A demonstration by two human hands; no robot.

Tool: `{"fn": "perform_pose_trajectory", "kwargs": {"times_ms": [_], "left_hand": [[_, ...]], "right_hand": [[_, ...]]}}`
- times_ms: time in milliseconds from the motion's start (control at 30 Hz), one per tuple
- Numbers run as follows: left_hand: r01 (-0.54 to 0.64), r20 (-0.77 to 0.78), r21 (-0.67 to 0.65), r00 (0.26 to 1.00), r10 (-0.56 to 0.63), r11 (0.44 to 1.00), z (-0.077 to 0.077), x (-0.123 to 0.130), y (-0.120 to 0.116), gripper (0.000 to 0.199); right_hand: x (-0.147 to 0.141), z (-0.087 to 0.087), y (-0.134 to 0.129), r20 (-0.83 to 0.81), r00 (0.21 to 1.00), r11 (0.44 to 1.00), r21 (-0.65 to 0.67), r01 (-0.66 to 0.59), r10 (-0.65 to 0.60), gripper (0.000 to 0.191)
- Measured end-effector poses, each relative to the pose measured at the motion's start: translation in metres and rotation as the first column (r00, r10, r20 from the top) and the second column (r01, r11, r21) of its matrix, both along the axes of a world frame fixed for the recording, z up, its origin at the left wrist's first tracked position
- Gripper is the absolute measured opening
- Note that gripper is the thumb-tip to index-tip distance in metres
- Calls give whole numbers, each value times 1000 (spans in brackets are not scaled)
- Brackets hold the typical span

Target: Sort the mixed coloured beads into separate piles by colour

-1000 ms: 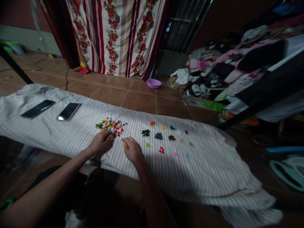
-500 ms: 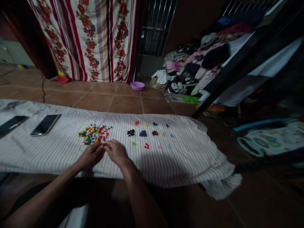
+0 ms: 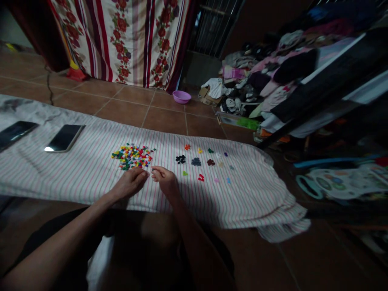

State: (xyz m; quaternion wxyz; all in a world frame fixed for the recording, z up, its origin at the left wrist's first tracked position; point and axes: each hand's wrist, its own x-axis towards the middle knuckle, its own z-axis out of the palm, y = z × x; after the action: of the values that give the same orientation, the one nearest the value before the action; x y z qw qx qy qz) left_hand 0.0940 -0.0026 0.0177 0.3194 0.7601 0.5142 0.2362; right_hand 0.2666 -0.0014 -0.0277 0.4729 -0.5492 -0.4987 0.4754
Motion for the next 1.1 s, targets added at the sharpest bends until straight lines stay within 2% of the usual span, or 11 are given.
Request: {"fn": "perform_pose_trajectory", "kwargs": {"times_ms": [133, 267, 467, 600, 767, 900, 1000, 1100], "left_hand": [[-21, 40, 9, 999, 20, 1000, -4, -9, -1, 38], [-18, 22, 43, 1000, 17, 999, -7, -9, -2, 38], [-15, -29, 96, 999, 18, 995, -5, -3, -2, 39], [4, -60, 121, 998, 4, 993, -6, -3, -1, 39], [1, -105, 137, 994, 14, 991, -10, -2, 0, 40], [7, -120, 156, 993, 12, 988, -12, 0, 1, 41], [7, -115, 164, 993, 13, 986, -12, 0, 2, 41], [3, -119, 172, 993, 18, 985, -15, 0, 2, 40]], "right_hand": [[0, 3, 3, -99, 993, 998, -14, 65, -66, 38], [2, 6, 1, -85, 994, 997, -3, 73, -73, 34], [21, 14, -3, 39, 998, 997, 55, 52, -54, 24], [53, 21, -1, 216, 969, 978, 196, 76, -118, 20], [112, 30, 8, 358, 871, 929, 279, 244, -337, 15], [152, 41, 10, 516, 744, 904, 292, 314, -425, 12], [166, 44, 7, 628, 631, 890, 313, 332, -456, 13], [168, 40, 4, 707, 559, 898, 284, 336, -433, 16]]}}
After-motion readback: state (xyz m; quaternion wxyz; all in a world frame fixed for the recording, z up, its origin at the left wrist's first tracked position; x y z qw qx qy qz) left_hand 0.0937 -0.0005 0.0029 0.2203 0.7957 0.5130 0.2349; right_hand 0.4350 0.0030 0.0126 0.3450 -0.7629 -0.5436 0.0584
